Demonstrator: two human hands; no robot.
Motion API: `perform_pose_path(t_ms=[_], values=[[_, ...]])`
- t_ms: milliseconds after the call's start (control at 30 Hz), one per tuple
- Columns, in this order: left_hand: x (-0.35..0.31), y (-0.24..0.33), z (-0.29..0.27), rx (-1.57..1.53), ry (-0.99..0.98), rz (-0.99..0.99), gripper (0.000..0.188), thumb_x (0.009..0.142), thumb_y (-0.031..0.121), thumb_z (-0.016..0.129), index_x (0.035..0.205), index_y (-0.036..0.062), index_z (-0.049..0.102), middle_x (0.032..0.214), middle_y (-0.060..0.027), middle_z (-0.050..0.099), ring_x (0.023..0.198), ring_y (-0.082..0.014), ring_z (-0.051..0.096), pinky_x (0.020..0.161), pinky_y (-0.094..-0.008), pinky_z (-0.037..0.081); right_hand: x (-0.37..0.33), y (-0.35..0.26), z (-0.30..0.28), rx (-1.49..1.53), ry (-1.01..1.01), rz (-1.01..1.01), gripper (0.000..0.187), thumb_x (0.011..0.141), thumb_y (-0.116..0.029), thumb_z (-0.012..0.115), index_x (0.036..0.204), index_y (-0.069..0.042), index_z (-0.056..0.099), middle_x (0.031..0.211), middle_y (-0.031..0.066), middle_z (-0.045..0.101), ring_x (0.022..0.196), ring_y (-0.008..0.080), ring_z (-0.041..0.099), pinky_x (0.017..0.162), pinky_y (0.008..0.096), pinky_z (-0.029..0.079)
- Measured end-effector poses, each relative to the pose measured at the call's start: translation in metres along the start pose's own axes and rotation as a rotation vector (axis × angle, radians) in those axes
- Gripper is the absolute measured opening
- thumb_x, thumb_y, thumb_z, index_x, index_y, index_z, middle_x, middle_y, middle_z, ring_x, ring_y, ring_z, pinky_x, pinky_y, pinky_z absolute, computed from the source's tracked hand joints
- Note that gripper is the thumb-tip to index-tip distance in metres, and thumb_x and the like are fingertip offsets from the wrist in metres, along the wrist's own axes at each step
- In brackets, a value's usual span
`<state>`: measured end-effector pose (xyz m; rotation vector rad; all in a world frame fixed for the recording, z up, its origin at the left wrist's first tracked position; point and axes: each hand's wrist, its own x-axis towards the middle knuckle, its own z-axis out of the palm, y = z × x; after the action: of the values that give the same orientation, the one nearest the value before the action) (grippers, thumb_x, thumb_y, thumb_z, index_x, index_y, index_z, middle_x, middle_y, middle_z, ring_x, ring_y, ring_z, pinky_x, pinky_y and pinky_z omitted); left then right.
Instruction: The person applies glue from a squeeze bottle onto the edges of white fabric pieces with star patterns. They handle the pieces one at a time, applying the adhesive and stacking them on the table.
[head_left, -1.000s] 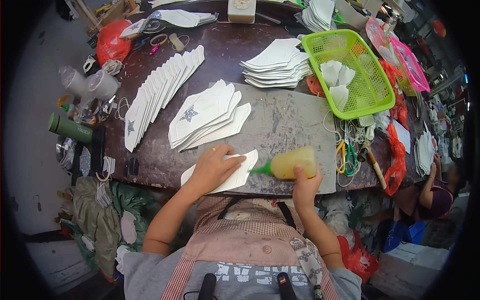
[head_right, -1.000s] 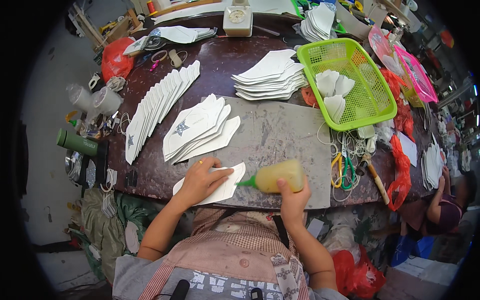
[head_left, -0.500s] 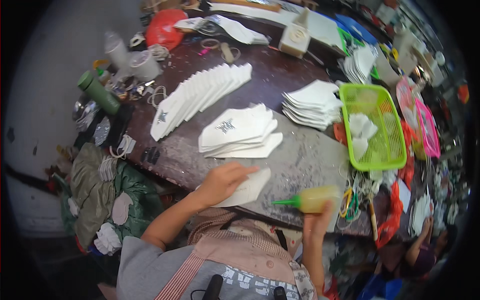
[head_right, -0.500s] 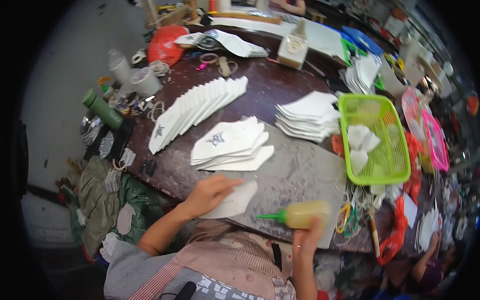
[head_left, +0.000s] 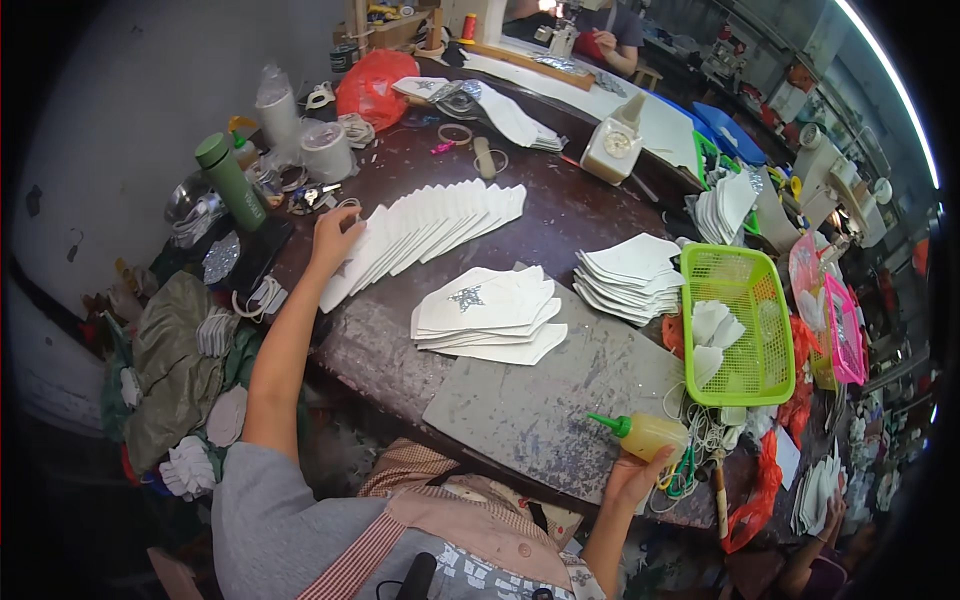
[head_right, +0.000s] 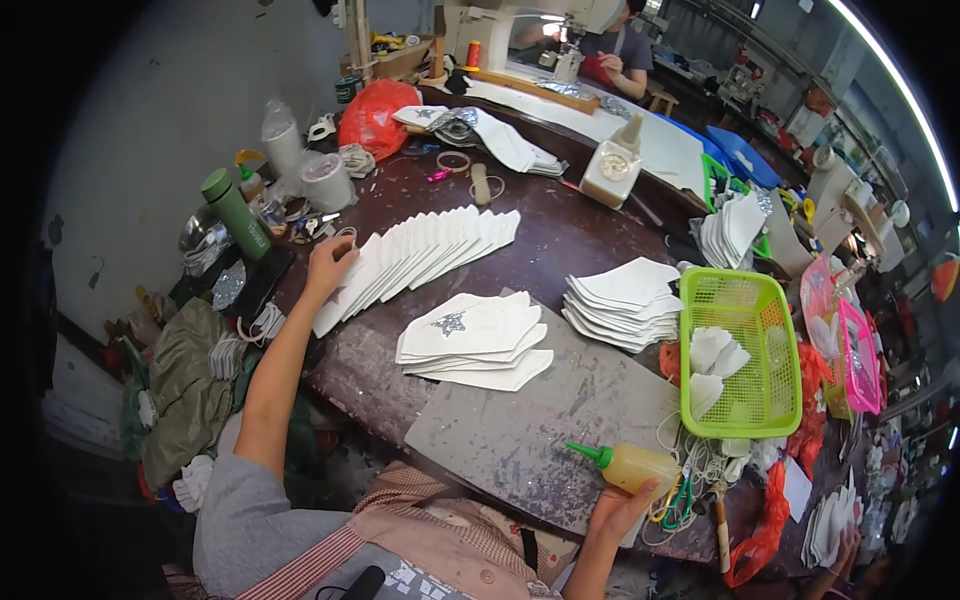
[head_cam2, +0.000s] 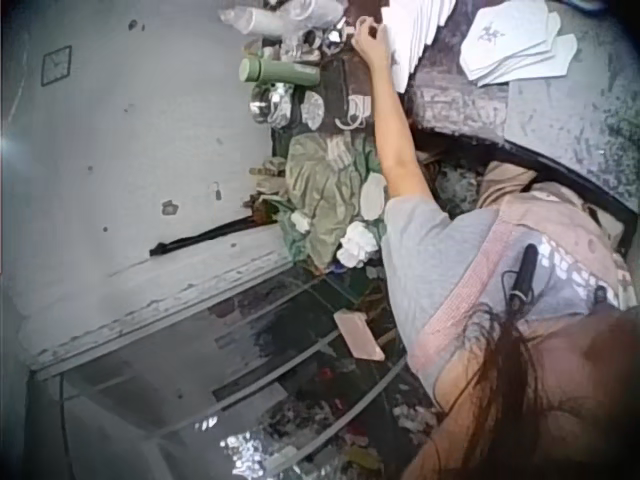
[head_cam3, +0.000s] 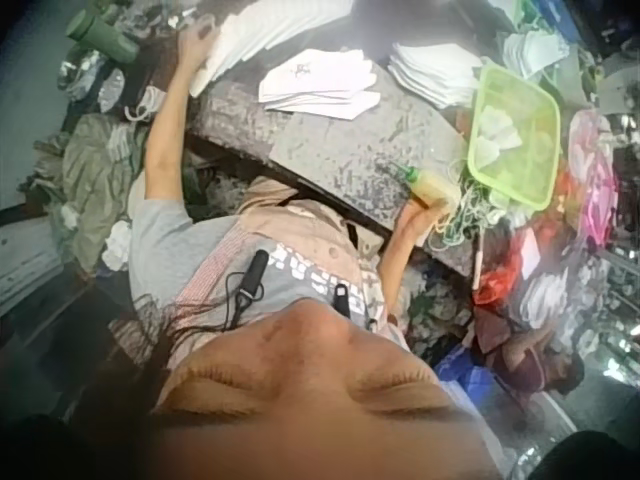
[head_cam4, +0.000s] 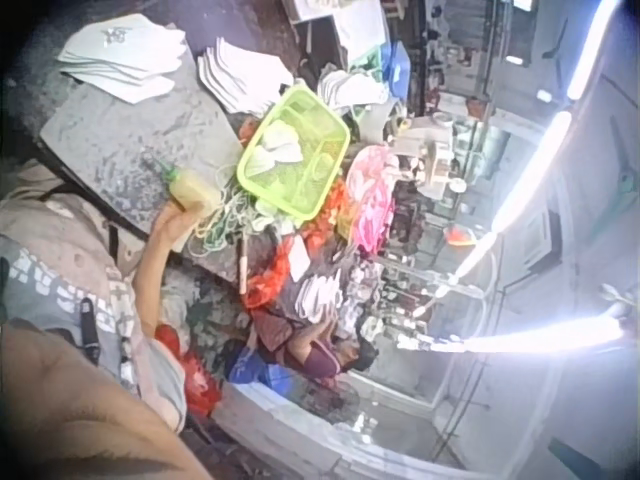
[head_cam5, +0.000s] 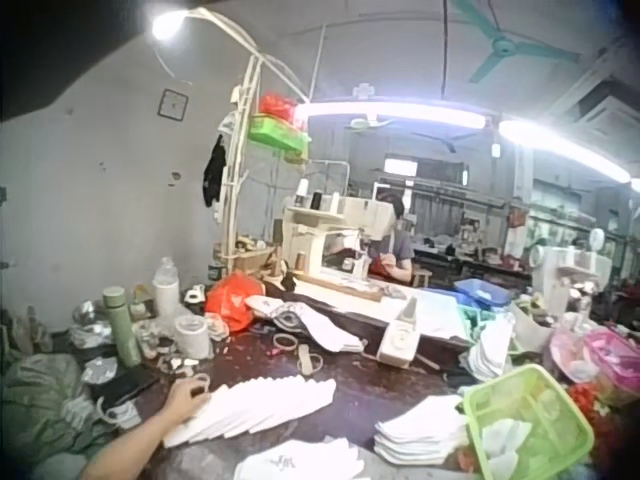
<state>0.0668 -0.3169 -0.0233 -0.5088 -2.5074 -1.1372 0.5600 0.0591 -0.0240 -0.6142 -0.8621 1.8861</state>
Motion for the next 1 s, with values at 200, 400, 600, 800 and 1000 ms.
perform_pose_path(t_ms=[200, 400, 600, 800, 1000], values=[[-0.031, 0.155, 0.024, -0.183, -0.033, 0.393, 0.025, 0.085, 0.016, 0.067, 0.109, 0.0103, 0.071, 0.116, -0.0126, 0.065, 0.11, -0.0303, 0.059, 0.098, -0.0404, 0.044, 0.0, 0.0, 0.001, 0.039, 0.033, -0.014, 0.062, 0.094, -0.046, 0.061, 0.14, -0.01, 0.042, 0.132, 0.0116, 0.055, 0.115, 0.0277, 0.059, 0.093, 0.0394, 0.053], [-0.085, 0.224, 0.108, -0.022, -0.376, 0.561, 0.039, 0.084, 0.031, 0.07, 0.113, 0.0047, 0.066, 0.113, -0.0116, 0.063, 0.112, -0.0282, 0.056, 0.097, -0.044, 0.04, -0.001, -0.002, 0.004, 0.0, -0.019, -0.018, 0.061, 0.094, -0.045, 0.061, 0.14, -0.01, 0.042, 0.132, 0.0109, 0.055, 0.115, 0.027, 0.059, 0.092, 0.0412, 0.053], [-0.093, 0.231, 0.101, -0.043, -0.161, 0.583, 0.029, 0.081, 0.027, 0.074, 0.098, 0.0068, 0.061, 0.099, -0.0081, 0.063, 0.099, -0.0261, 0.058, 0.098, -0.0449, 0.035, -0.001, -0.001, -0.006, 0.097, 0.017, 0.017, 0.06, 0.095, -0.045, 0.06, 0.141, -0.01, 0.042, 0.134, 0.0112, 0.054, 0.121, 0.0281, 0.056, 0.099, 0.043, 0.05], [-0.121, 0.299, -0.016, -0.379, -0.639, 0.534, 0.03, 0.085, 0.016, 0.07, 0.112, 0.0076, 0.06, 0.095, -0.0112, 0.067, 0.083, -0.0301, 0.064, 0.079, -0.0371, 0.049, -0.012, -0.009, -0.008, 0.062, -0.023, 0.054, 0.055, 0.097, -0.042, 0.058, 0.138, -0.008, 0.044, 0.132, 0.0114, 0.055, 0.118, 0.0277, 0.058, 0.098, 0.0437, 0.051], [-0.189, 0.252, 0.038, -0.251, -0.937, 0.608, 0.024, 0.085, 0.017, 0.071, 0.108, 0.0111, 0.068, 0.099, -0.0108, 0.061, 0.088, -0.0295, 0.063, 0.076, -0.0376, 0.051, -0.024, -0.005, 0.032, -0.134, -0.042, 0.006, 0.04, 0.093, -0.02, 0.068, 0.124, 0.0, 0.053, 0.116, 0.0103, 0.06, 0.104, 0.021, 0.062, 0.091, 0.0376, 0.052]])
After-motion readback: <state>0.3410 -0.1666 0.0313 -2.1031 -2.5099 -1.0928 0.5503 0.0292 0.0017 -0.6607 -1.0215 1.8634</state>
